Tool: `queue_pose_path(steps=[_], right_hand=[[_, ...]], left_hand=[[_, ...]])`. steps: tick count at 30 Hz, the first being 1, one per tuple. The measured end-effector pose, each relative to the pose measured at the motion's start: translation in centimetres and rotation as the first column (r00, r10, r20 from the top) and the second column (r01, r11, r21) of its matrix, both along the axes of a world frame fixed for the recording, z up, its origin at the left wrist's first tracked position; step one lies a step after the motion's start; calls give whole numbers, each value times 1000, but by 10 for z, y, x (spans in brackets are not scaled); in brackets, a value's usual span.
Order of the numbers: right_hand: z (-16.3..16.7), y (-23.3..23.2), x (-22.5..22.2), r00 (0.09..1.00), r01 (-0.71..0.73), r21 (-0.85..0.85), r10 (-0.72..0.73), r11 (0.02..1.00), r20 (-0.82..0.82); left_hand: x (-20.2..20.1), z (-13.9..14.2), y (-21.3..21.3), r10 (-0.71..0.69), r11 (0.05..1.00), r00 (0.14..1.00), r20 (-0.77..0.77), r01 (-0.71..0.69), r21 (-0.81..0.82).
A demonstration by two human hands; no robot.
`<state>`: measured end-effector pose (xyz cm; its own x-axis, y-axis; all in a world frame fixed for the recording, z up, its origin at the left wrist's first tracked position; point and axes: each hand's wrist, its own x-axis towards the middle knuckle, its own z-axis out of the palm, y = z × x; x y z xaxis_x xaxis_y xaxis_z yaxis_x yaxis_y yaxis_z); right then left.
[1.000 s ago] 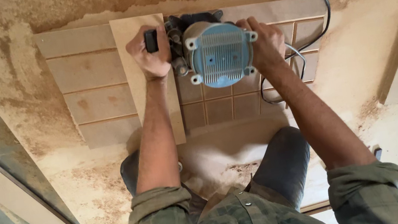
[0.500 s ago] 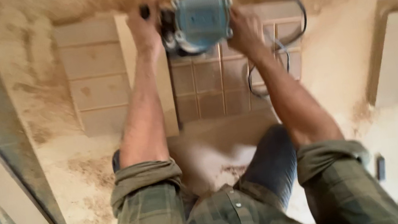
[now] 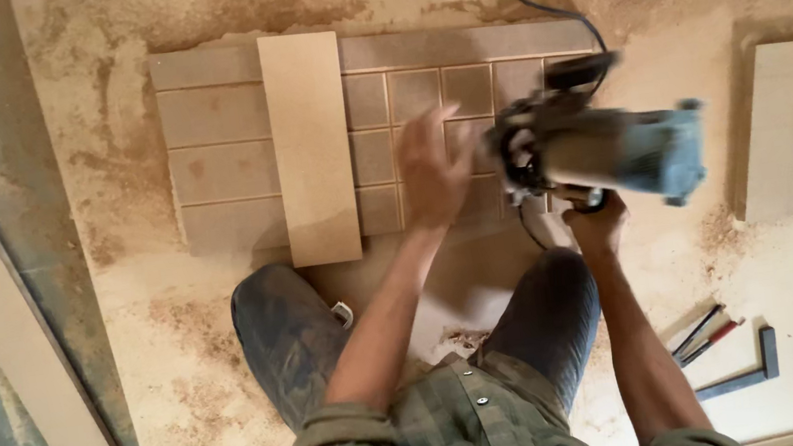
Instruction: The person installs wooden panels onto a wall by first tapping them into place with a hammer. They then use a handheld electric planer to smooth the edges of the installed panels. The person repeats this process for multiple panels, occasionally using a tape measure and pencil to mark measurements.
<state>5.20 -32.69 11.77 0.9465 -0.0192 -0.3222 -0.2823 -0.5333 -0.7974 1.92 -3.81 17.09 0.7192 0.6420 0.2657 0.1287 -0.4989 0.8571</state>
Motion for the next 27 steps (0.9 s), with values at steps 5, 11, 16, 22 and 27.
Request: queue_pose_path(steps=[5, 11, 16, 22, 27], right_hand=[[-8, -17, 6, 813, 546, 420, -338, 724, -474], [-1, -27, 34, 727, 683, 606, -294, 409, -621], [-5, -33, 17, 648, 760, 536, -363, 367, -670], [-5, -20, 19, 685, 721, 280, -587, 634, -432], [3, 39, -39, 745, 629, -619, -136, 470, 654]], left_hand=[[-134, -57, 24, 570, 790, 653, -499, -602, 114], [-156, -66, 58, 529, 511, 422, -736, -851, -120], [-140, -56, 63, 383, 722, 216, -898, -676, 146], [-155, -37, 87, 186, 880, 197, -963, -470, 74], [-155, -31, 92, 79, 897, 267, -960, -439, -48]])
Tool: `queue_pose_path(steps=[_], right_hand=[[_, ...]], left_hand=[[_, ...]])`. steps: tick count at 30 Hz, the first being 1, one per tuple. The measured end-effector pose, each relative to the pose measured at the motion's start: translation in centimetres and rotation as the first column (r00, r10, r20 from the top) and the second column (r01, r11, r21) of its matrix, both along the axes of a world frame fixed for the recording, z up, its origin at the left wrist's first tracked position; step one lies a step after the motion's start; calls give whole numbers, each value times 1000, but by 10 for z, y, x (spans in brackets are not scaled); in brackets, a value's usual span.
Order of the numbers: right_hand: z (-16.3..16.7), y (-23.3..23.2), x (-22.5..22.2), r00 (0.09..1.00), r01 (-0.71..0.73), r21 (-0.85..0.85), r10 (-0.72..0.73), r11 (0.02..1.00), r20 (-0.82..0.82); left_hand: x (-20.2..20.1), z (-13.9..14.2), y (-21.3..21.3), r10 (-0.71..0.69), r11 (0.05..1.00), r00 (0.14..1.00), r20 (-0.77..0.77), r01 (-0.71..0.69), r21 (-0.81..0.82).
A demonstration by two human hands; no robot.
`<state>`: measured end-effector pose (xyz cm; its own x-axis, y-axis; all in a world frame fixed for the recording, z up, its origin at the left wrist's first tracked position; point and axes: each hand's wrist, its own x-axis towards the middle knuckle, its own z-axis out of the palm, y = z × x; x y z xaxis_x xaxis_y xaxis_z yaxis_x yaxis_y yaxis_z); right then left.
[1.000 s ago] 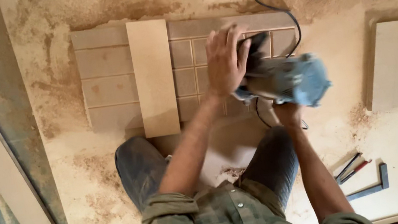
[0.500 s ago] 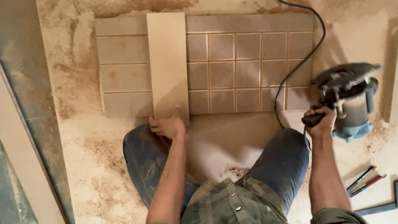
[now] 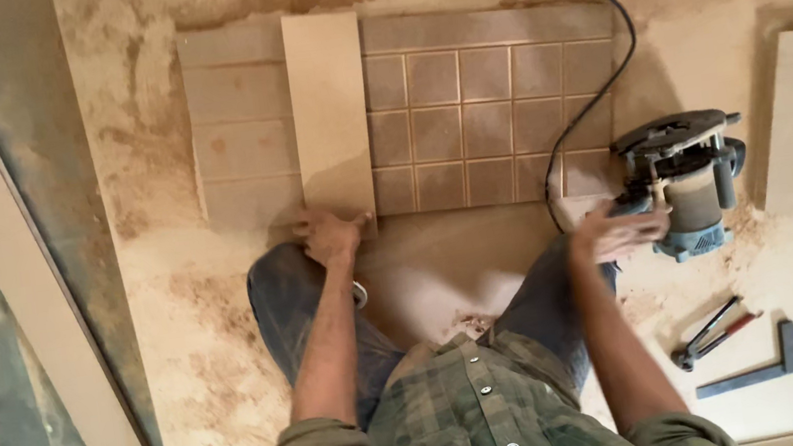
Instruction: The person installs wooden panels onto a wall by first tapping them into place with a hammer. They then use a handheld electric planer to smooth the edges of the installed panels. The person repeats this process for multiple panels, occasionally using a tape measure and pencil to mark measurements.
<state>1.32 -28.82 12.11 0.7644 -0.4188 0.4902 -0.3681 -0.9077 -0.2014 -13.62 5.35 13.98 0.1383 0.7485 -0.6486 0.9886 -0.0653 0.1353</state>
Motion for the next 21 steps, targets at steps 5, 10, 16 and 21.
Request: queue_pose_path(steps=[5, 10, 16, 21], right_hand=[[10, 120, -65, 670, -625, 357, 712, 694, -211], [30, 198, -62, 428, -534, 461, 697, 709, -576], [37, 221, -49, 323, -385, 523, 641, 761, -696], [25, 235, -45, 367, -380, 491, 615, 784, -698]], left_hand=[[-13, -15, -2, 286, 958, 944, 165, -276, -81], [-22, -24, 13, 93, 994, 935, 342, -67, -87], [-24, -24, 6, 557, 829, 713, 426, -510, -231], [-25, -37, 14, 433, 900, 799, 417, -403, -163]])
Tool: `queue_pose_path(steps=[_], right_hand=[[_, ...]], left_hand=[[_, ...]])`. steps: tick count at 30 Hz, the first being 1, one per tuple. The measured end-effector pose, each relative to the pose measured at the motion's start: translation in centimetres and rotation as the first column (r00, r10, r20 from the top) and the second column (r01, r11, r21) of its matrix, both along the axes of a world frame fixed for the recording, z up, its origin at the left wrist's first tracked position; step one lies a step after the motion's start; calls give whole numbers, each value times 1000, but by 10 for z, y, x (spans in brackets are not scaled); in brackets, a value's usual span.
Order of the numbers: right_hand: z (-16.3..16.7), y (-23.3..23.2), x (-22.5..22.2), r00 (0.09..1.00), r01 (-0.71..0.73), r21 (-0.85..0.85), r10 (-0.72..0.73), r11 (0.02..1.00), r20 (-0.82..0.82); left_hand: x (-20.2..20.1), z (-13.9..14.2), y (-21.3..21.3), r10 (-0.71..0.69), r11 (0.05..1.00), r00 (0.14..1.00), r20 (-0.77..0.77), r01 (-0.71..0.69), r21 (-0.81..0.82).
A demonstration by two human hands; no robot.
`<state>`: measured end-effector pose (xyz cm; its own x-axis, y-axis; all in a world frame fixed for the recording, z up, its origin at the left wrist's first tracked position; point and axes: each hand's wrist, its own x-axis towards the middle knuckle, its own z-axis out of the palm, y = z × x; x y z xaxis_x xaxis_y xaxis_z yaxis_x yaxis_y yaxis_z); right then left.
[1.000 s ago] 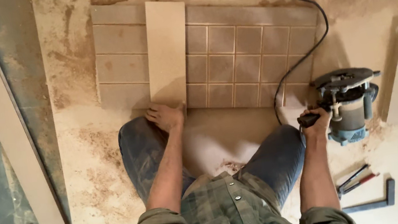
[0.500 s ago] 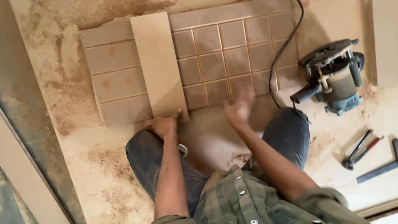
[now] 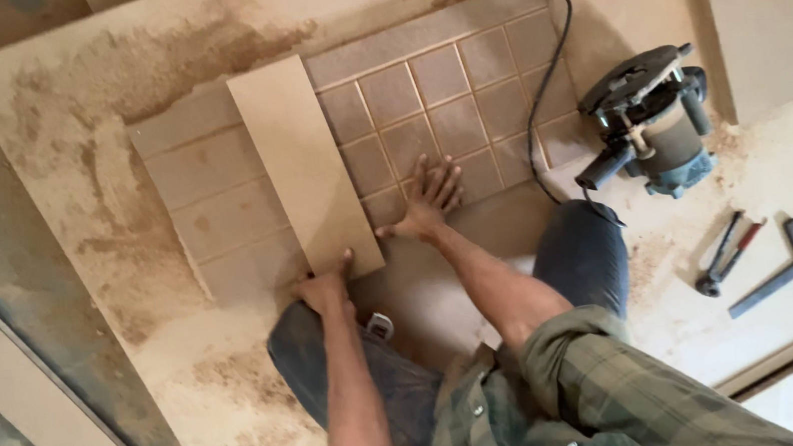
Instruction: The person installs wooden panels onto a wall by first tapping them into place with a hammer. They then use a handheld electric planer to smooth the edges of the installed panels. The person repeats this process for multiple panels, occasionally using a tape measure and pencil to mark measurements.
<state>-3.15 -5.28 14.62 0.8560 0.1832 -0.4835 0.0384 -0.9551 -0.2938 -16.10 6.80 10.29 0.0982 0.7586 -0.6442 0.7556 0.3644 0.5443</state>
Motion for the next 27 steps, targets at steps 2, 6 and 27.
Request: queue_pose_path(steps=[2, 6, 27], right_hand=[[-5, 3, 2, 994, 10, -71, -18, 997, -109], [-14, 5, 5, 992, 67, -24, -69, 997, -103], [-28, -2, -2, 979, 44, -4, -44, 999, -201]], left_hand=[[-2, -5, -2, 68, 997, 997, -36, -67, 26], [-8, -5, -17, 48, 988, 999, -5, -47, 144], [-60, 6, 73, -771, 290, 576, -273, 699, 654]])
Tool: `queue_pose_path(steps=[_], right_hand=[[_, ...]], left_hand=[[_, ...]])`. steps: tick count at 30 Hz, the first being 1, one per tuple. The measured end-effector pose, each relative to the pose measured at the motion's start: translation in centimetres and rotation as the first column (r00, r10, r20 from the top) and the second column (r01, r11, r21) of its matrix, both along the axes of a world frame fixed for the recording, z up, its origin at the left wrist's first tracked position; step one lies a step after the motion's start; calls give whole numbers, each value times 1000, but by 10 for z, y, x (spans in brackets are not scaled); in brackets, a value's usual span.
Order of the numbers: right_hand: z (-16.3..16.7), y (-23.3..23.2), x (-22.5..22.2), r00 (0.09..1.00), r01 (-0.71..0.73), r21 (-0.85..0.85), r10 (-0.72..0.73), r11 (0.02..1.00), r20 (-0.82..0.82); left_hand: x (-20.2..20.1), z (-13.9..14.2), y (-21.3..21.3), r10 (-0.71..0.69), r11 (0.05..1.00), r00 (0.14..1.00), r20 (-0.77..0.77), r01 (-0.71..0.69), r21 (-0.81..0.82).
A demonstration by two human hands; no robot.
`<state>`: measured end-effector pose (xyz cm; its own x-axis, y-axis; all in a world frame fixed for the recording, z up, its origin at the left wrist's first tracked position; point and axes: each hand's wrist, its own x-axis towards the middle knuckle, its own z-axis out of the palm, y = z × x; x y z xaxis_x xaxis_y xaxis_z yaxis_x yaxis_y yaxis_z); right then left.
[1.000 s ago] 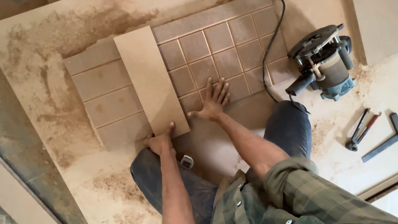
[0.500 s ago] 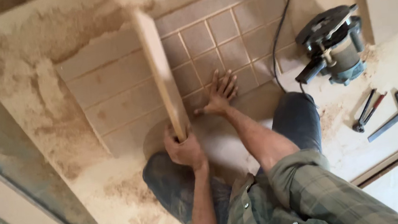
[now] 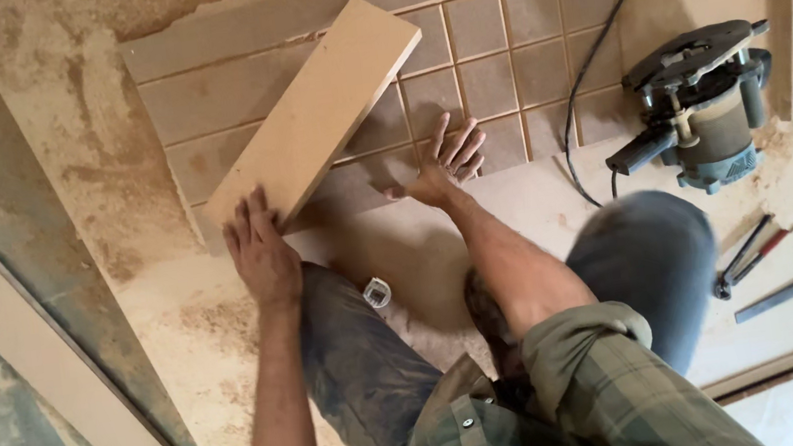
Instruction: The person installs wooden panels onto a wall by first tapping them into place with a hammer. They then use a handheld electric planer to smooth the edges of the installed panels. The person repeats this process for multiple panels, occasionally using a tape measure and pencil to mark measurements.
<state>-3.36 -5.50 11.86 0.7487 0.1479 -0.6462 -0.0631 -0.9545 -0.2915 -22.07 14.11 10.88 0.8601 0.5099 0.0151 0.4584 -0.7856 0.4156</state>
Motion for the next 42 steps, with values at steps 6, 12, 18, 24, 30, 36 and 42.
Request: queue_pose_path(steps=[6, 12, 18, 24, 30, 36, 42], right_hand=[[1, -7, -2, 999, -17, 9, 17, 1000, -37], [-8, -10, 1, 995, -62, -26, 60, 998, -75], [35, -30, 118, 683, -148, 464, 430, 873, -591], [85, -97, 253, 699, -708, -44, 691, 705, -184], [11, -257, 104, 644, -601, 46, 450, 798, 619], [-61, -378, -132, 634, -51, 143, -79, 988, 770], [-73, -413, -224, 630, 314, -101, -128, 944, 766]], left_hand=[[-24, -8, 27, -109, 979, 976, -191, 139, 151], [-60, 0, 17, 13, 953, 864, -503, 142, 269], [-69, 2, 14, 214, 972, 946, -243, -231, -41], [-5, -11, 8, -243, 969, 913, -328, 216, -117], [59, -37, -1, -221, 975, 913, -342, 205, -85], [35, -62, 0, -422, 906, 891, -168, 418, -64], [-5, -70, -28, -614, 789, 785, -80, 614, -29]])
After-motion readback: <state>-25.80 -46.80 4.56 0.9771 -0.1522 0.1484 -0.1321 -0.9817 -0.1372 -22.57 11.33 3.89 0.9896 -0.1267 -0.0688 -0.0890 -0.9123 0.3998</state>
